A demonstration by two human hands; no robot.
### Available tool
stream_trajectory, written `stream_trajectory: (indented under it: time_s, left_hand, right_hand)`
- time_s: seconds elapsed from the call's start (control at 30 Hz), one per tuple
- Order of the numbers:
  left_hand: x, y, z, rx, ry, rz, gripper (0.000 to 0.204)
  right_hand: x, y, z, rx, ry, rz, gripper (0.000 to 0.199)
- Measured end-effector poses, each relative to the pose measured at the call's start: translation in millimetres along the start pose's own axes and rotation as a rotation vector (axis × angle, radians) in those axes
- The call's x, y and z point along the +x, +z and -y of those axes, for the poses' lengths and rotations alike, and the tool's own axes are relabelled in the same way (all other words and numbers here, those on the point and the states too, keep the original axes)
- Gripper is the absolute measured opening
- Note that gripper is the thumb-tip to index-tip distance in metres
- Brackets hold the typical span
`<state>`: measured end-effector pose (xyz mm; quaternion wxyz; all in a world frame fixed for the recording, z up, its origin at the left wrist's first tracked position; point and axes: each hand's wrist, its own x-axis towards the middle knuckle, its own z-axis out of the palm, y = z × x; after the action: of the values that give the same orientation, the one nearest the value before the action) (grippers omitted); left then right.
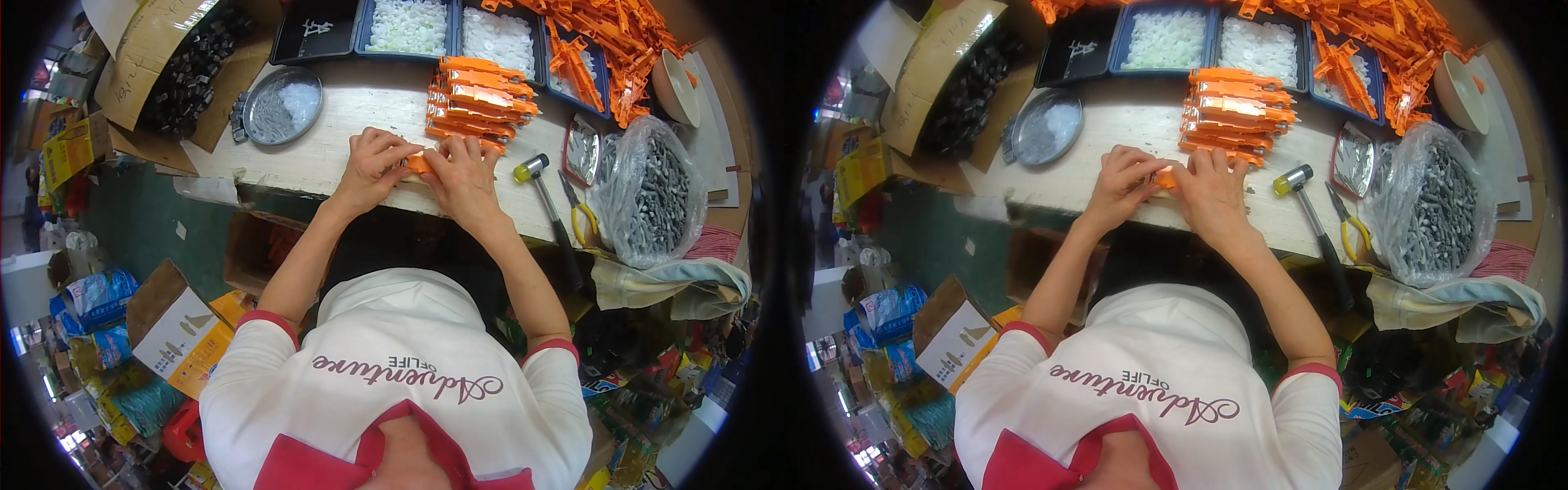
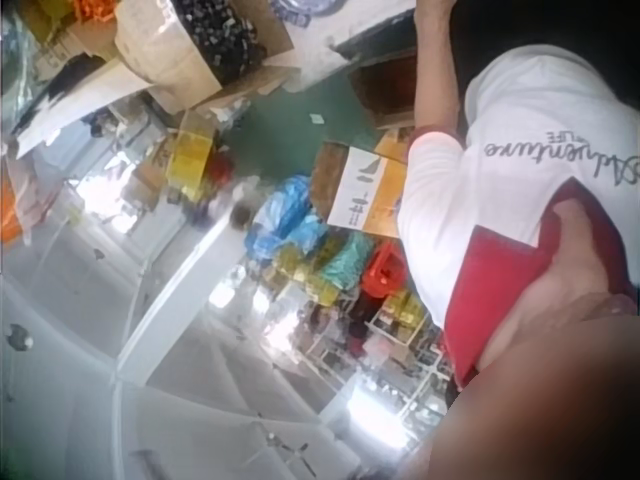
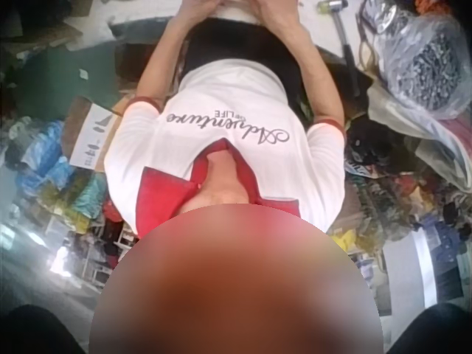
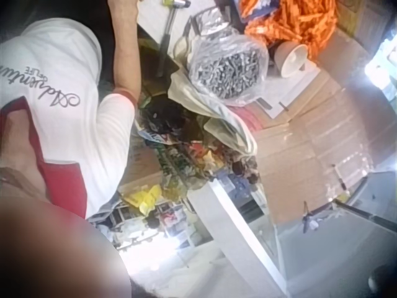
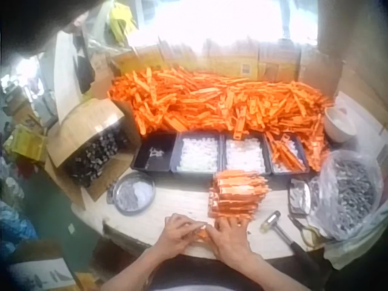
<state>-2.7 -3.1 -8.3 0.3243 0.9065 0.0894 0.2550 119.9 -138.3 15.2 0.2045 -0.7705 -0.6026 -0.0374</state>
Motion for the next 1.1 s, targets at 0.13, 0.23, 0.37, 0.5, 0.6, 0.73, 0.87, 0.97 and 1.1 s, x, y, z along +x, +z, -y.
stream_trajectory:
  time_s: [0.13,0.23,0.37,0.5,0.6,0.73,0.87,0.97,1.1]
  left_hand:
    - [3,-3,1,0.023,0.025,0.073,0.034]
    - [7,-10,-1,0.134,0.119,0.161,0.036]
    - [17,-13,-8,0.128,0.179,0.189,0.041]
    - [20,-7,-6,0.219,0.216,0.379,0.045]
    - [20,-7,-3,0.212,0.250,0.378,0.048]
    - [20,-5,-1,0.199,0.280,0.344,0.051]
    - [27,-13,-14,0.284,0.239,0.455,0.052]
    - [30,-12,-17,0.351,0.250,0.498,0.052]
    - [32,-9,-18,0.417,0.297,0.497,0.051]
  right_hand:
    - [-10,-9,-11,0.125,0.034,-0.036,0.026]
    - [-33,-23,-36,0.141,0.137,-0.102,0.026]
    - [-73,-41,-71,-0.070,0.379,-0.130,0.026]
    - [-96,-37,-81,-0.286,0.448,-0.058,0.029]
    - [-100,-26,-87,-0.327,0.451,-0.059,0.027]
    - [-100,-27,-86,-0.168,0.417,-0.112,0.022]
    - [-85,-50,-50,0.235,0.371,-0.113,0.018]
    - [-71,-60,-25,0.236,0.301,-0.116,0.016]
    - [-58,-55,-19,0.140,0.303,0.026,0.019]
